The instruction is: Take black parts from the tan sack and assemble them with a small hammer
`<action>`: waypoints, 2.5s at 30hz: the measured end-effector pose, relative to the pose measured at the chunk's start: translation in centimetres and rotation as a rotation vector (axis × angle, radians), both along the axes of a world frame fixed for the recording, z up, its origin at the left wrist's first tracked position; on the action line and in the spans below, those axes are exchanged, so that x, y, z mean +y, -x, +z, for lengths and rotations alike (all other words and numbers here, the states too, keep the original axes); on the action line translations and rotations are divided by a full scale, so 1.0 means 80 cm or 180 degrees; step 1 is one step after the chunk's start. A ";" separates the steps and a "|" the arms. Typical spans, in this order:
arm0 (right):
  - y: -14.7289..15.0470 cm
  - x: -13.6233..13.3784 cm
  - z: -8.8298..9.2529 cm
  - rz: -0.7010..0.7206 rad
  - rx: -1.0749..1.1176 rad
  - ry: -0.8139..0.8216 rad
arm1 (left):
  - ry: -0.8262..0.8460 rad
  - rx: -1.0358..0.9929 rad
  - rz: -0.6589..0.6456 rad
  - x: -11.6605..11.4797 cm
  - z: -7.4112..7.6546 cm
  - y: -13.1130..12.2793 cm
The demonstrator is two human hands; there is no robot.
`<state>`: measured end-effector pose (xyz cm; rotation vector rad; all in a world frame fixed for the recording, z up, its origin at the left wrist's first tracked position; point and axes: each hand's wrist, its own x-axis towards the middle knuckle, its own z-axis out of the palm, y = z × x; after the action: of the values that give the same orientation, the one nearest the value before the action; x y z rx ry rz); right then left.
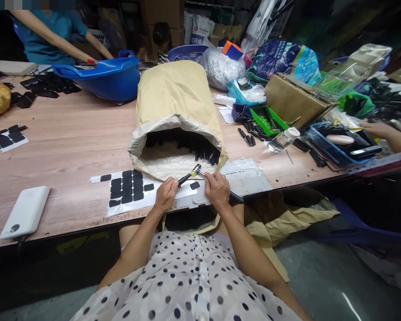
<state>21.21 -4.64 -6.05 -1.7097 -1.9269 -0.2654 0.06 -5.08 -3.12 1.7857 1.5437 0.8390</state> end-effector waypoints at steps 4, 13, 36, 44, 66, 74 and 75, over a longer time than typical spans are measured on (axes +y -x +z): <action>0.002 0.001 0.002 -0.0036 -0.0017 0.0035 | -0.0029 0.0062 -0.0040 0.002 0.001 0.002; 0.004 0.001 0.000 -0.0053 -0.0067 0.0043 | 0.0133 0.0226 -0.1270 -0.063 0.031 -0.019; 0.011 0.002 0.002 -0.0088 -0.0081 0.0096 | 0.0249 0.0203 0.0253 0.086 0.095 -0.110; 0.015 0.002 0.003 -0.0079 -0.0035 0.0211 | 0.0848 0.0879 0.0694 0.174 0.062 -0.138; 0.008 0.005 0.000 -0.0081 0.0101 0.0128 | 0.2342 -0.3758 0.0681 0.027 0.057 -0.028; 0.008 0.005 -0.001 -0.0104 0.0111 0.0143 | 0.1324 -0.2139 0.0467 0.008 0.028 -0.021; 0.008 0.005 0.000 -0.0107 0.0108 0.0151 | 0.1025 -0.1712 0.0443 0.005 0.026 -0.022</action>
<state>20.57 -4.22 -6.08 -1.7672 -1.8955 -0.2031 1.80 -4.66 -1.04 1.1160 1.3550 0.9749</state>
